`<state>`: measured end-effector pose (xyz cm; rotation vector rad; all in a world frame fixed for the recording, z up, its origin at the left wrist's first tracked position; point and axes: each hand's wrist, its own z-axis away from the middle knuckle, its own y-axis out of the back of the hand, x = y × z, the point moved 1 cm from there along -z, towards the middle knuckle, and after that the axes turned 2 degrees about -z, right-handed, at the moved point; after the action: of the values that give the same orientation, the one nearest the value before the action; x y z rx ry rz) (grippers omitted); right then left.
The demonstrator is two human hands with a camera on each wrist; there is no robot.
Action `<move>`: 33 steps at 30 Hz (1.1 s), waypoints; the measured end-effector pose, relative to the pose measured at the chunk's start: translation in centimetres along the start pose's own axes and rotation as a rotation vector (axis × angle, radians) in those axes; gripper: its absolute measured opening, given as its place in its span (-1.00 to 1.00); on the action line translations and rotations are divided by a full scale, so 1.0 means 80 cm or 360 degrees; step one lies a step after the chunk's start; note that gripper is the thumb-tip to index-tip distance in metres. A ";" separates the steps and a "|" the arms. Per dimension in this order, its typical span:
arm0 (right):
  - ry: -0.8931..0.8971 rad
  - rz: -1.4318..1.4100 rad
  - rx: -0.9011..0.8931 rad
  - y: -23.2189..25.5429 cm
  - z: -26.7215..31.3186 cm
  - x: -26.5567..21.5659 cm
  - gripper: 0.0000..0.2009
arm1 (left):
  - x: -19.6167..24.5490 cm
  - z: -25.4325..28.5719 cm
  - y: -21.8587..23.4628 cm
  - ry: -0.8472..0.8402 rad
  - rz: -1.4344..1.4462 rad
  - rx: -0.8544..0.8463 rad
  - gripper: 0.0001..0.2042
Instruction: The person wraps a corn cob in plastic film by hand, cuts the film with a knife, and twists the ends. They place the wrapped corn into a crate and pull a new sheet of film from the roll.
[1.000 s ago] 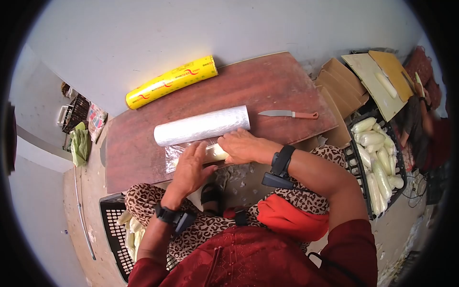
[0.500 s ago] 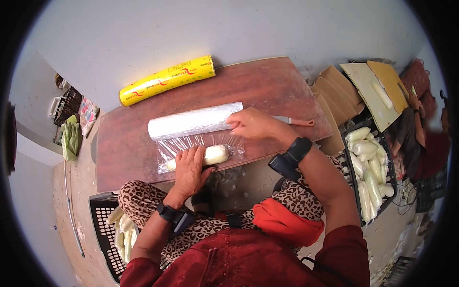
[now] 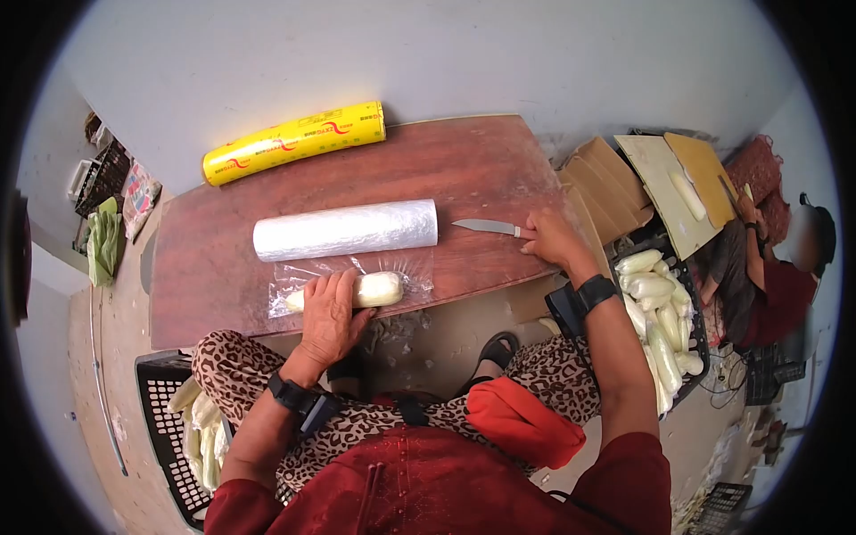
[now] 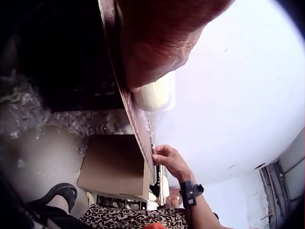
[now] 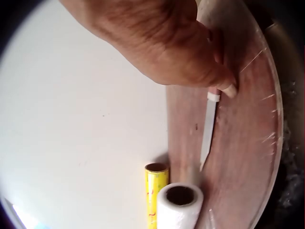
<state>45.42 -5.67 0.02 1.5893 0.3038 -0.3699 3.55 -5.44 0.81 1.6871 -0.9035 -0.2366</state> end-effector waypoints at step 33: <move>0.0952 -0.0475 -0.0357 -0.069 -0.048 -0.304 -0.84 | -0.017 0.024 -0.009 0.0094 0.0019 0.0194 -0.41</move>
<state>21.23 -0.80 5.25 1.4038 1.0135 -0.0706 1.83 -5.91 -0.89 1.7910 -0.8989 -0.1247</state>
